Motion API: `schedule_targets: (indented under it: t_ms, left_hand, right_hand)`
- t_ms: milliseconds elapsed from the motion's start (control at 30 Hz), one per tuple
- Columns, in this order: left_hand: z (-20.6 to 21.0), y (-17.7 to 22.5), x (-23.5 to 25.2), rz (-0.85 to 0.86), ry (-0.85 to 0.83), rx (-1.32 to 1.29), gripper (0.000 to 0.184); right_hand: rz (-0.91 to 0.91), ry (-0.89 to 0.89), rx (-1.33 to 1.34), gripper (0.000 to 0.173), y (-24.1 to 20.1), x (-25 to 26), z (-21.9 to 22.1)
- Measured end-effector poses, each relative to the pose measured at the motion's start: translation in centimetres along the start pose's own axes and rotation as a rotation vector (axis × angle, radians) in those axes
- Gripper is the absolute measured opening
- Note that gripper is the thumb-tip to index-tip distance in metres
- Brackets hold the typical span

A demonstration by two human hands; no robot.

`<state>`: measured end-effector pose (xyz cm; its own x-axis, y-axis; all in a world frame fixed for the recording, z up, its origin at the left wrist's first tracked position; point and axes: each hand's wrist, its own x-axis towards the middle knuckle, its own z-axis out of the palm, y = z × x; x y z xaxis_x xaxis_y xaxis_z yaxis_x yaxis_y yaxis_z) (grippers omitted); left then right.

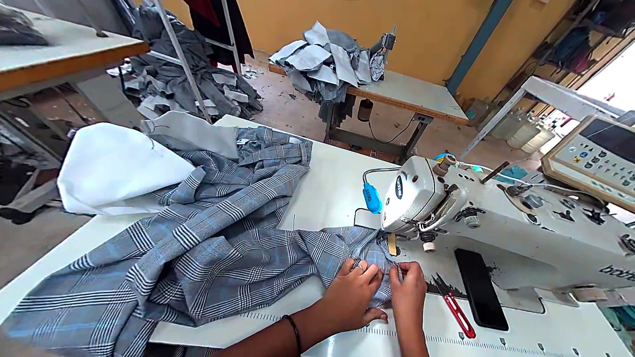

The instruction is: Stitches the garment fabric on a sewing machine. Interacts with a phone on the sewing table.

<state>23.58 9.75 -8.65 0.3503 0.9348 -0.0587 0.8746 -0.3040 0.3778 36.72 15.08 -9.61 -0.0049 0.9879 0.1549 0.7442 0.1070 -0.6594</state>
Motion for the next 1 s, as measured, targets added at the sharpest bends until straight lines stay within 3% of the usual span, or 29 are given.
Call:
schedule_targets:
  t_ms: [167,233,367,467,800,1000]
  left_hand:
    - [0.3,-0.1,-0.1,0.015,0.022,0.0,0.076]
    - [0.4,-0.2,-0.1,0.023,0.03,0.011,0.076]
    - [0.5,-0.2,-0.2,0.026,0.039,0.01,0.073]
    - [0.5,-0.2,-0.1,0.026,0.032,0.016,0.074]
    - [0.8,-0.4,-0.1,0.041,0.052,0.021,0.076]
    - [0.6,-0.3,-0.2,0.036,0.04,-0.003,0.076]
  right_hand:
    - [-0.218,0.206,-0.017,0.006,1.6,-0.8,0.9]
    - [-0.242,0.21,-0.035,0.009,1.6,-0.9,1.0]
    - [-0.136,0.094,-0.059,0.03,0.7,-0.6,1.0]
    - [-0.095,0.1,-0.077,0.018,0.3,-0.2,1.0]
    - [-0.31,0.311,-0.074,0.006,2.1,-0.5,1.6]
    - [-0.335,0.2,-0.049,0.008,2.9,-1.1,1.2]
